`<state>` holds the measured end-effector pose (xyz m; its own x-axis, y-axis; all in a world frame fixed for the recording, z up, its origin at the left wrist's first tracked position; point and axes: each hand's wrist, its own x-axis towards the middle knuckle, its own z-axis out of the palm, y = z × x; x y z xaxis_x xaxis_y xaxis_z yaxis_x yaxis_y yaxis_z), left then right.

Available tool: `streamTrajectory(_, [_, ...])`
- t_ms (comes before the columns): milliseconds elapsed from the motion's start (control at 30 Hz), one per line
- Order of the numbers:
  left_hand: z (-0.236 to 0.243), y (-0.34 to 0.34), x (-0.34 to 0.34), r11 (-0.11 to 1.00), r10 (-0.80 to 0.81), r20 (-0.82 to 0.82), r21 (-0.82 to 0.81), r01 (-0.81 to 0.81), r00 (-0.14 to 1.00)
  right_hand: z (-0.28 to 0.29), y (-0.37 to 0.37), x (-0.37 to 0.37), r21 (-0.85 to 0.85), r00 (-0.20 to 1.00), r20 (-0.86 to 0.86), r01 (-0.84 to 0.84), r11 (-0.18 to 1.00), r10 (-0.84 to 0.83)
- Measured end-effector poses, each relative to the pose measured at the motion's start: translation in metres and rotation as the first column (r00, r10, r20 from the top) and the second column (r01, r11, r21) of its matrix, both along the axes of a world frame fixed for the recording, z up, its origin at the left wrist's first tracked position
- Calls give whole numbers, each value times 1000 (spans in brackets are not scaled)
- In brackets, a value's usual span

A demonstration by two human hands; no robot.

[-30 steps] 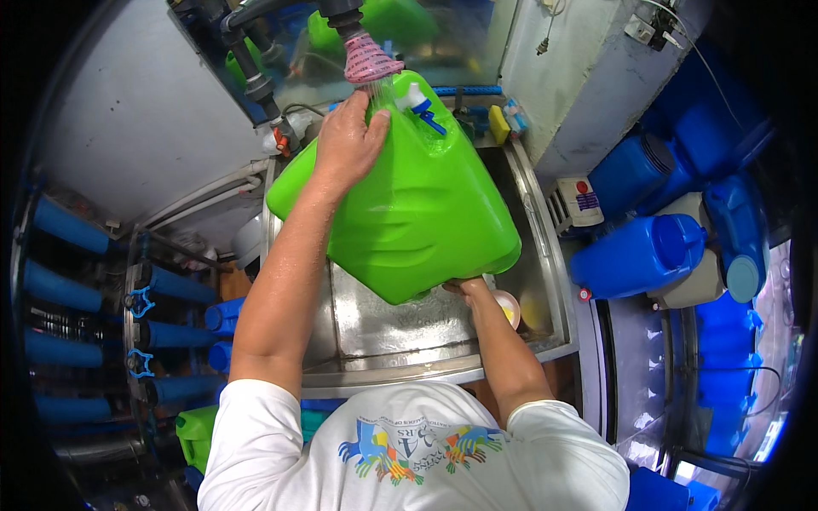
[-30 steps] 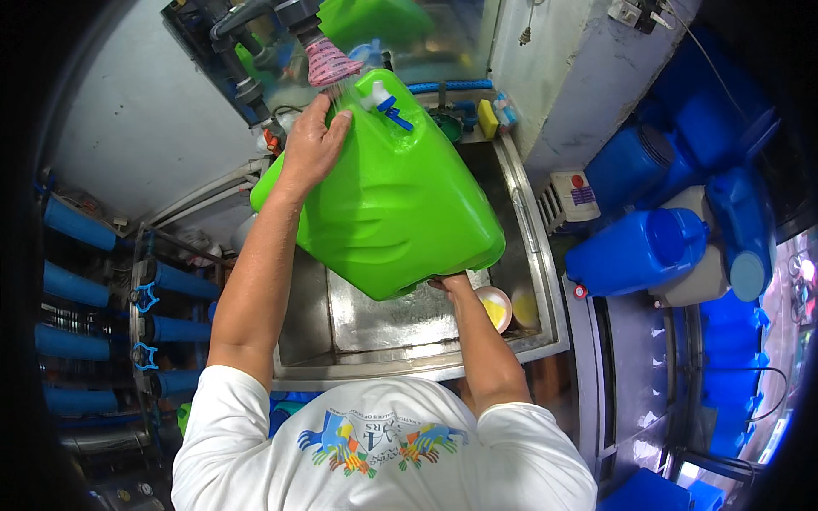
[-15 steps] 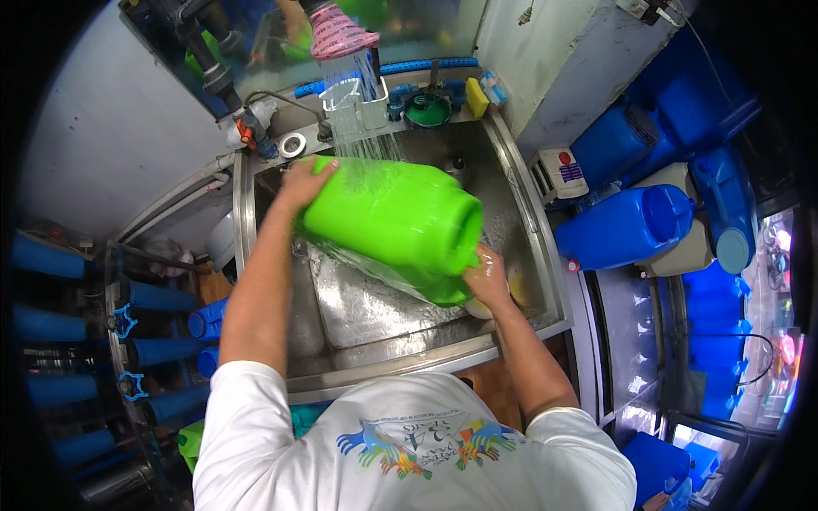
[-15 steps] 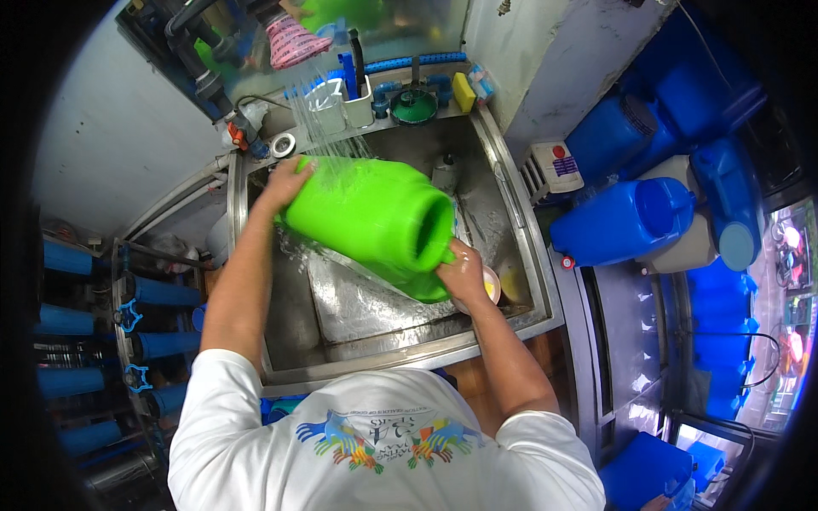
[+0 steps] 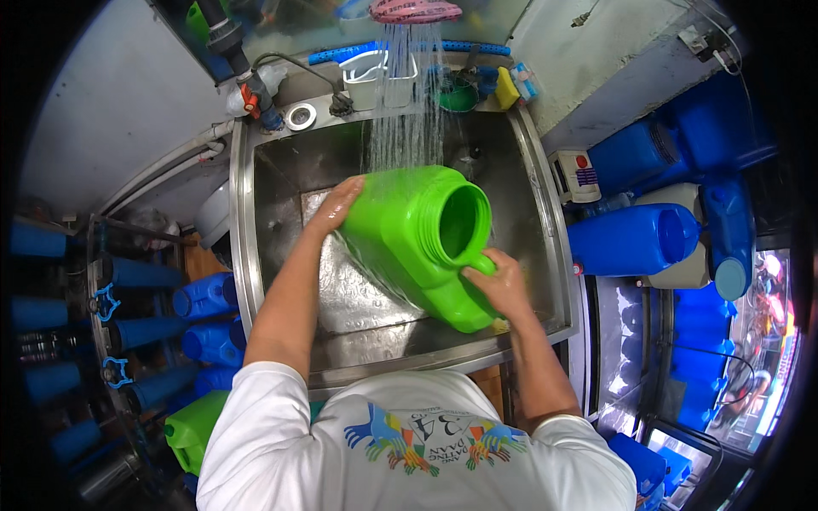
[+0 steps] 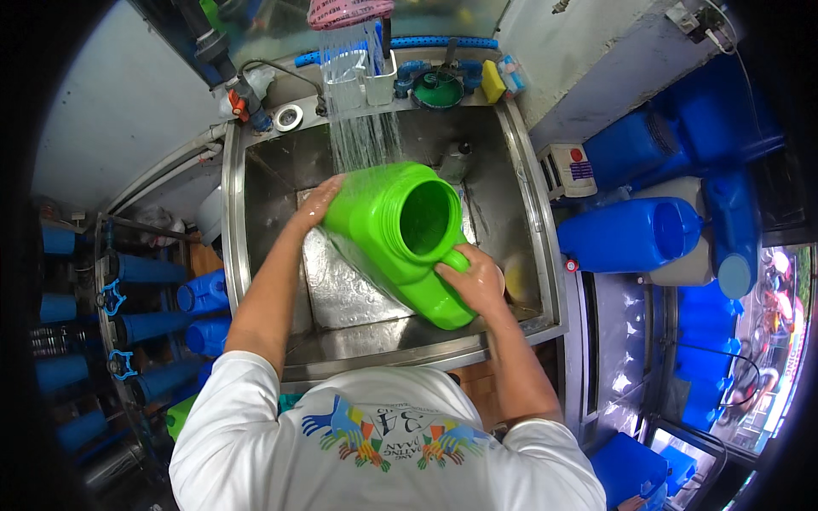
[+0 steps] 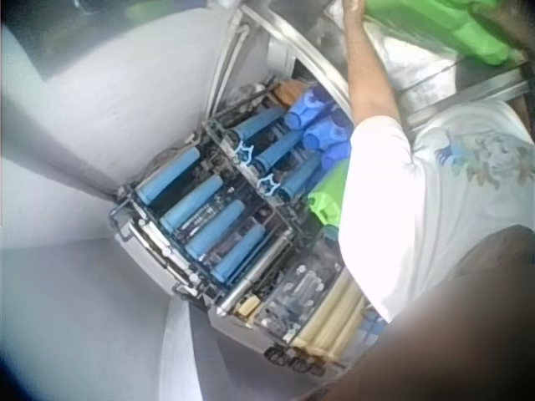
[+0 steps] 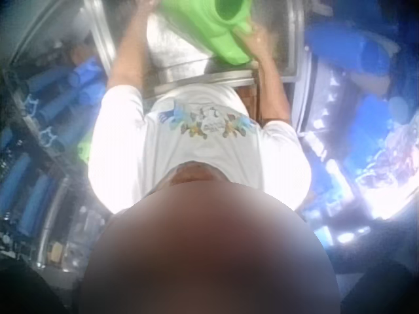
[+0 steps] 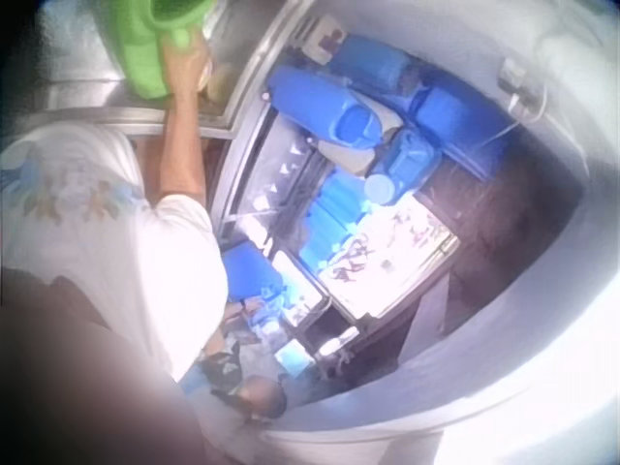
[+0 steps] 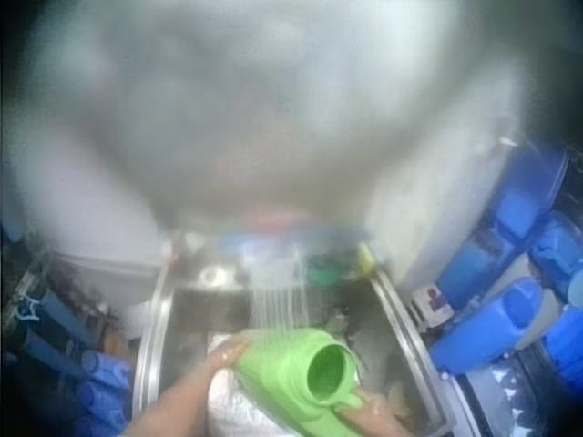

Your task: The person scrubs a green plastic jerrycan with a toothbrush and sponge, rinses it under running water, then washes a green lid. The cleaned jerrycan is placed on a nearby surface.

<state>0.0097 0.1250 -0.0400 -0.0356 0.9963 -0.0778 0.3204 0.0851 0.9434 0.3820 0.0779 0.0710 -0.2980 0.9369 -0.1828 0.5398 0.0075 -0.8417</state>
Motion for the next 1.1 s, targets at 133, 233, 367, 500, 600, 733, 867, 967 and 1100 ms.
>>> streamTrajectory(133, [-34,-5,-48,939,160,-132,-284,-192,978,35,-1,26,194,975,29,-222,955,221])
streamTrajectory(233, [-40,-8,-60,946,68,-87,-311,-91,994,41,5,27,273,952,96,-305,913,289])
streamTrajectory(367, [-27,-1,-41,971,107,28,-219,-98,994,29,15,3,337,937,221,-333,881,270])
streamTrajectory(500, [14,26,1,968,-205,211,-103,230,956,4,29,-41,94,959,175,-241,966,222])
streamTrajectory(600, [56,40,26,949,-314,-88,-73,308,945,-20,34,-72,108,933,316,-216,970,173])
streamTrajectory(733, [87,42,64,902,-352,-630,-33,430,692,-40,29,-99,-18,881,398,-272,962,256])
streamTrajectory(867, [70,35,94,919,-222,-906,-71,388,361,-40,26,-114,-49,792,359,-513,857,494])
streamTrajectory(967, [56,34,94,982,1,-934,67,174,356,-36,28,-120,-68,806,419,-432,899,419])
streamTrajectory(1100, [67,36,90,982,-157,-897,-185,-29,413,-39,23,-114,-53,812,405,-439,897,421])
